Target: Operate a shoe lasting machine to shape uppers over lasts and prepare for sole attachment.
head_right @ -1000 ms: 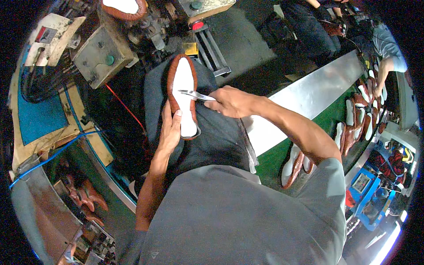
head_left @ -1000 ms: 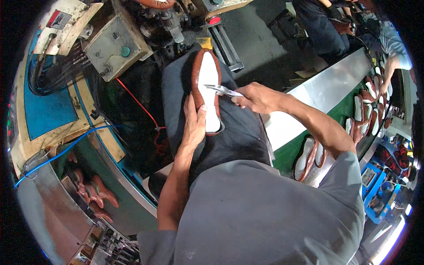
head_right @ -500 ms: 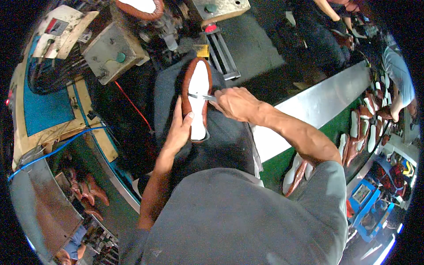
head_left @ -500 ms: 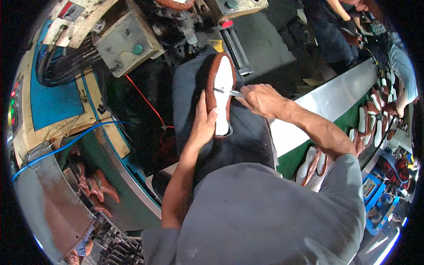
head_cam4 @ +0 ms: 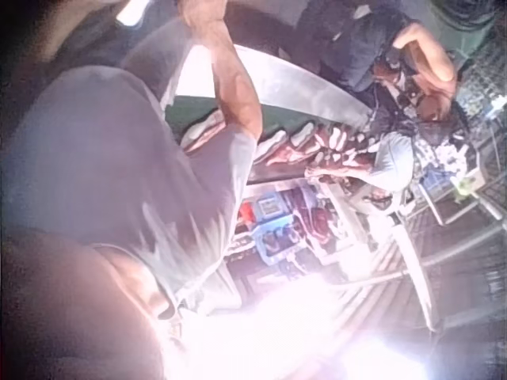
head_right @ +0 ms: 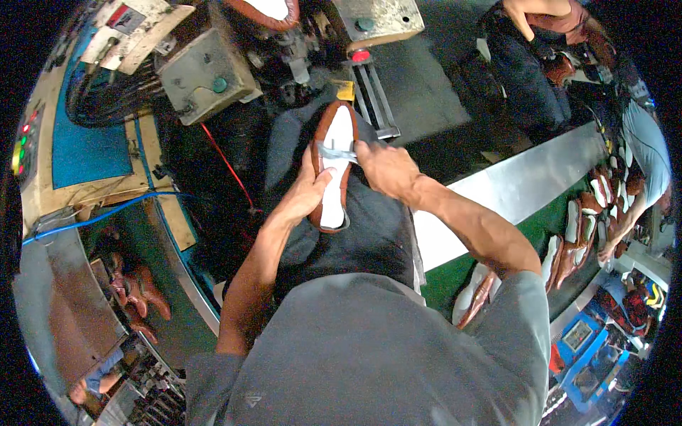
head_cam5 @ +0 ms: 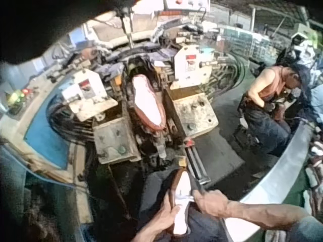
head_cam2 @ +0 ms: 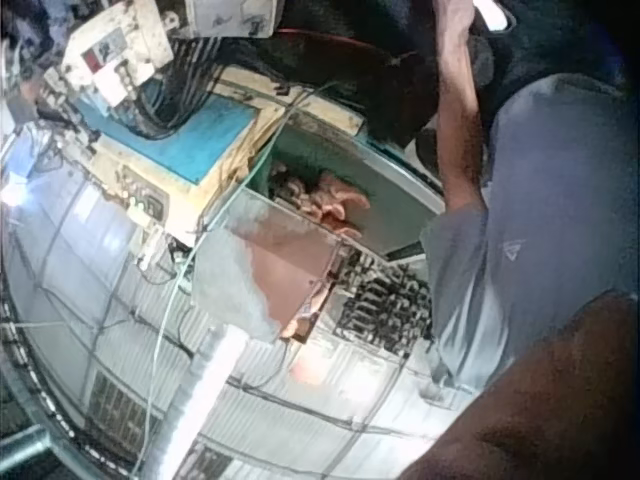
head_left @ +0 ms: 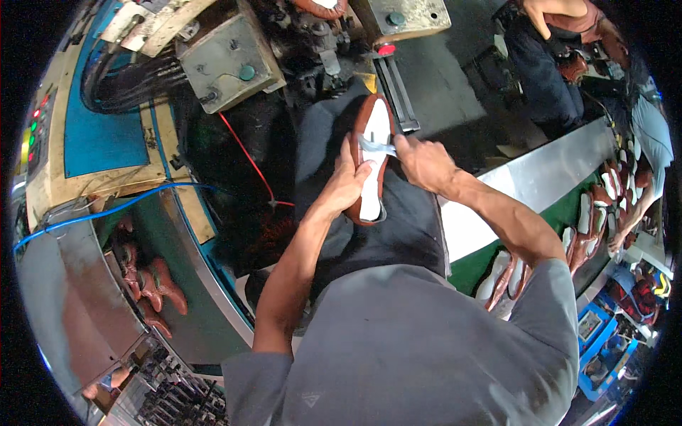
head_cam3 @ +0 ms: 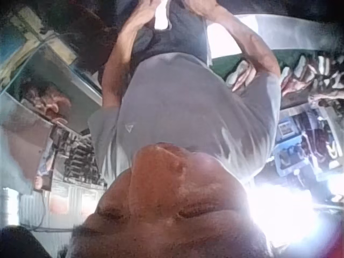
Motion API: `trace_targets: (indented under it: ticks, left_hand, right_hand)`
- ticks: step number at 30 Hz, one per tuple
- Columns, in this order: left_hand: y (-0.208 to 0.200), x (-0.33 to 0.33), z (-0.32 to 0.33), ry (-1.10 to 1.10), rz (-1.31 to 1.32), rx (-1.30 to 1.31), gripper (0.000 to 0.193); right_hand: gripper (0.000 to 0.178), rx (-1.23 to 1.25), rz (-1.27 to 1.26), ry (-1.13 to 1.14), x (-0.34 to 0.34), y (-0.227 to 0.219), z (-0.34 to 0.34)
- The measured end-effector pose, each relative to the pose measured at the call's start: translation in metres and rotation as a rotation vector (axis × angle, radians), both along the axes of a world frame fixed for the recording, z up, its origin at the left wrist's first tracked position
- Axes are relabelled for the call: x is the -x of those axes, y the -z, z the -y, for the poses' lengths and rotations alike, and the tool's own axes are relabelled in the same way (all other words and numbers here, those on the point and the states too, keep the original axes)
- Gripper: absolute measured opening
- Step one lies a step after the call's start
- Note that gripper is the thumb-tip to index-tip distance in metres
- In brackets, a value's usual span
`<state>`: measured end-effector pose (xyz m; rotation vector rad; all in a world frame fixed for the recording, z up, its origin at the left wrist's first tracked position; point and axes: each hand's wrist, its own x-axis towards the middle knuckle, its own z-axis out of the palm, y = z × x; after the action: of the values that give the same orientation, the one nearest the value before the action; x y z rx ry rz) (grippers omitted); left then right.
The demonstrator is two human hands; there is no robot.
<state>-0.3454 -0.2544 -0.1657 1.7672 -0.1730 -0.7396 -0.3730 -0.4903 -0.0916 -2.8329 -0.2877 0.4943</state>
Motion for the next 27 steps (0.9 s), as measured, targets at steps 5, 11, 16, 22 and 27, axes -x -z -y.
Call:
trace_targets:
  ticks: [5,11,16,22,27]
  left_hand:
    - [-0.012,0.003,-0.01,-0.039,0.024,0.111,0.101]
    - [0.012,-0.002,-0.009,0.029,0.182,0.143,0.123]
    - [-0.019,0.001,0.005,-0.035,-0.135,0.005,0.112]
    - [-0.047,-0.017,-0.031,-0.031,-0.141,0.312,0.088]
    - [-0.083,-0.051,-0.047,0.292,-0.051,0.435,0.096]
  right_hand:
    - [0.03,-0.293,0.201,-0.065,-0.007,-0.02,-0.009]
    - [0.039,-0.012,0.051,-0.065,-0.002,-0.002,-0.007]
    - [0.03,-0.173,0.181,0.074,0.022,0.032,0.001]
    - [0.025,-0.211,0.28,0.287,0.105,0.085,0.062]
    - [0.034,-0.046,0.145,0.746,0.266,0.161,0.127]
